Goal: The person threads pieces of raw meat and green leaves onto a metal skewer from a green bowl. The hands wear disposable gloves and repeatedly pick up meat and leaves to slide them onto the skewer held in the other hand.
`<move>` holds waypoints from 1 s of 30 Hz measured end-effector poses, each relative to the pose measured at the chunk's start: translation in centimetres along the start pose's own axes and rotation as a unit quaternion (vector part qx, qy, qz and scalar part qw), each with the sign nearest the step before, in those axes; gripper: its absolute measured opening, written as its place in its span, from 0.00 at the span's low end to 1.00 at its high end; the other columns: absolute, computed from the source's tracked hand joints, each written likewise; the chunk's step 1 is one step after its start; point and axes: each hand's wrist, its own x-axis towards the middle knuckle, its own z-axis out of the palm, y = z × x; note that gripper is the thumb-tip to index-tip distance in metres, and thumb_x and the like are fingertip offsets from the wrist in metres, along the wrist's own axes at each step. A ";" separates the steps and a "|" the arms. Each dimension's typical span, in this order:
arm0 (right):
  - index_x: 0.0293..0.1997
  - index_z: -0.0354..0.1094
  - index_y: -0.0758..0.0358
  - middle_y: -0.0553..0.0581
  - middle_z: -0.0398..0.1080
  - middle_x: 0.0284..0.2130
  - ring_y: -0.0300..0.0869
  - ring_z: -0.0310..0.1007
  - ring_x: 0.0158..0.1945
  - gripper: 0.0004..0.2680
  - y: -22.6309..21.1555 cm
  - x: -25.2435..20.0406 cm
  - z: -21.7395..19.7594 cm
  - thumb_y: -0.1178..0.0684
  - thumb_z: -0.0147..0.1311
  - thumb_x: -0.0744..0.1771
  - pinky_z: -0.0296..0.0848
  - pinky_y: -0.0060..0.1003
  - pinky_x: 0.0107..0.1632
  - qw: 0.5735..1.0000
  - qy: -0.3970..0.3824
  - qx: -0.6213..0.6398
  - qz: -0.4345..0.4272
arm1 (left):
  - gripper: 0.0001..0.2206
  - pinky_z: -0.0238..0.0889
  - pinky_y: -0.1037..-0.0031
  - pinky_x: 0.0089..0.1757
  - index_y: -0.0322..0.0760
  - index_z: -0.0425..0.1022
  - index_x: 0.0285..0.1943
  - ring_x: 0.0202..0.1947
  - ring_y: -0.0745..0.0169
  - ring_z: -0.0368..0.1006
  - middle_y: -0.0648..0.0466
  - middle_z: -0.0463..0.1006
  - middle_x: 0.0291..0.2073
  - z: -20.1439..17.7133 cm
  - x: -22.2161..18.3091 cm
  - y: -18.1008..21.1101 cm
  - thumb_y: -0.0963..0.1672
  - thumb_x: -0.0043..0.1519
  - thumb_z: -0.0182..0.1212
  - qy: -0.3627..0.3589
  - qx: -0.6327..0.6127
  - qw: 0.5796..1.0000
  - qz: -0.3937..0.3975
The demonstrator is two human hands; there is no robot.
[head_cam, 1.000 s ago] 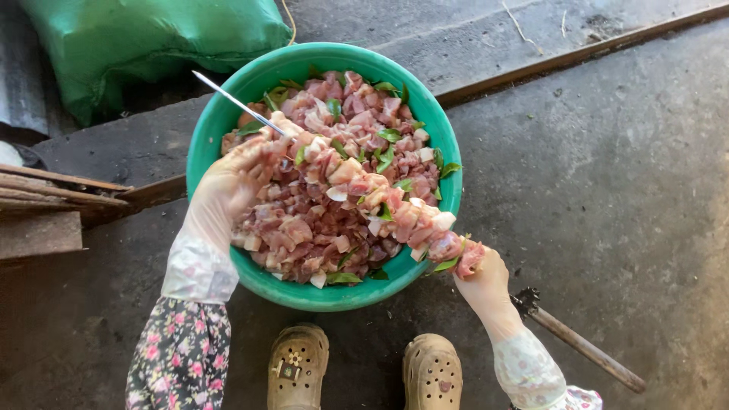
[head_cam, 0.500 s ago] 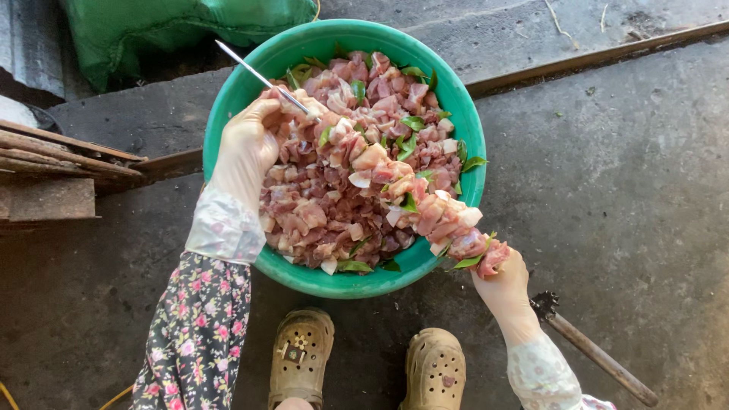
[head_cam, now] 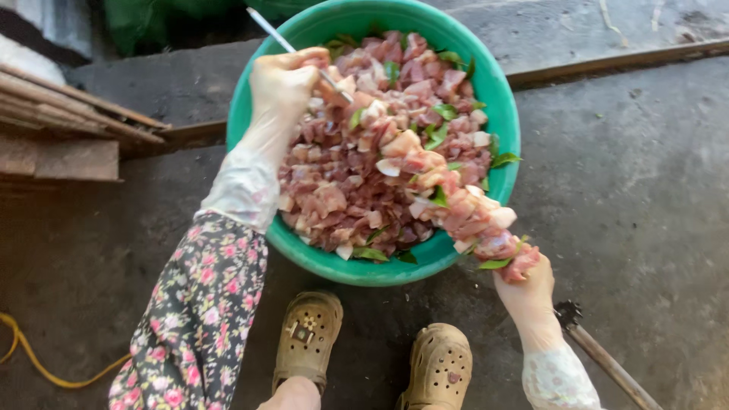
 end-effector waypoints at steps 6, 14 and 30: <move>0.45 0.72 0.61 0.61 0.75 0.34 0.58 0.77 0.39 0.11 0.9 0.7 0.0 0.52 0.64 0.61 0.74 0.48 0.41 0.998 0.020 0.015 -0.049 | 0.15 0.69 0.83 0.37 0.40 0.84 0.54 0.33 0.76 0.76 0.56 0.83 0.41 3.9 -4.4 1.9 0.38 0.58 0.63 -0.033 0.105 0.992 0.068; 0.43 0.72 0.62 0.63 0.75 0.34 0.59 0.77 0.41 0.11 1.0 0.1 0.2 0.54 0.65 0.61 0.74 0.48 0.42 0.996 0.035 0.051 -0.058 | 0.08 0.71 0.54 0.39 0.36 0.83 0.41 0.39 0.36 0.77 0.38 0.81 0.39 -6.4 -10.0 -6.1 0.39 0.55 0.62 -0.057 0.612 0.789 0.001; 0.40 0.72 0.60 0.61 0.76 0.31 0.57 0.78 0.39 0.10 1.5 0.1 0.9 0.53 0.65 0.59 0.74 0.47 0.41 0.998 0.025 0.057 -0.016 | 0.15 0.76 0.69 0.39 0.22 0.76 0.54 0.41 0.57 0.84 0.46 0.85 0.43 -4.4 0.1 0.6 0.32 0.58 0.63 0.023 -0.097 0.966 -0.238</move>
